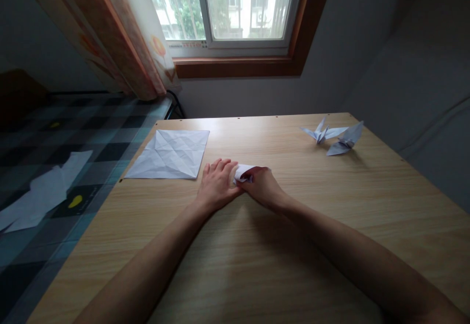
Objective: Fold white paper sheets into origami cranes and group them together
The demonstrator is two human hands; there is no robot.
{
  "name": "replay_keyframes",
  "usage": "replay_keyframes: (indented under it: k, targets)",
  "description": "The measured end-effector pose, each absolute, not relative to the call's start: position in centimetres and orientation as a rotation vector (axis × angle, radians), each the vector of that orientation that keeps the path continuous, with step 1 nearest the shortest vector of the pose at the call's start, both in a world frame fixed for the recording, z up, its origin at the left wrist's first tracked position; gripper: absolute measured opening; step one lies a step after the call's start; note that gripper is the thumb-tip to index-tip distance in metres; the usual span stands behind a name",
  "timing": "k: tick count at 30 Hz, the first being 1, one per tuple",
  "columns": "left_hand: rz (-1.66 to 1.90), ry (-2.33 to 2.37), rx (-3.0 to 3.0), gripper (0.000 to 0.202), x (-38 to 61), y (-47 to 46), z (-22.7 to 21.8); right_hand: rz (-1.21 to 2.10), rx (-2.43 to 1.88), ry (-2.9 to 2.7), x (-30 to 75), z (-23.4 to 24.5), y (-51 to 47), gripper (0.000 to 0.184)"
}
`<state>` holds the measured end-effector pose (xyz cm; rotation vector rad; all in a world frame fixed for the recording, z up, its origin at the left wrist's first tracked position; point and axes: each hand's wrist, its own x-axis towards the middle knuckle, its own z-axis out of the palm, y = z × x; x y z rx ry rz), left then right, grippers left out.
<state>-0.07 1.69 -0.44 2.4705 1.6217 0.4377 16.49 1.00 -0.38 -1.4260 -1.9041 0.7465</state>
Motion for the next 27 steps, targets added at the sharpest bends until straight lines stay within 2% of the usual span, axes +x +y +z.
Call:
replay_keyframes:
  k: [8, 17, 22, 27]
  targets:
    - [0.45, 1.628, 2.469, 0.064, -0.1, 1.7, -0.6, 0.909, -1.389, -1.919, 16.9, -0.7, 1.3, 0.008]
    - [0.431, 1.624, 2.449, 0.063, 0.0, 1.7, -0.3, 0.59, -1.555, -2.127, 16.2, 0.2, 0.6, 0.018]
    - [0.419, 1.624, 2.461, 0.062, -0.1, 1.7, -0.5, 0.607, -1.58, -2.121, 16.3, 0.4, 0.6, 0.019]
    - [0.423, 1.633, 2.475, 0.06, -0.1, 1.7, -0.3, 0.719, -1.418, -2.066, 16.6, -0.1, 0.8, 0.013]
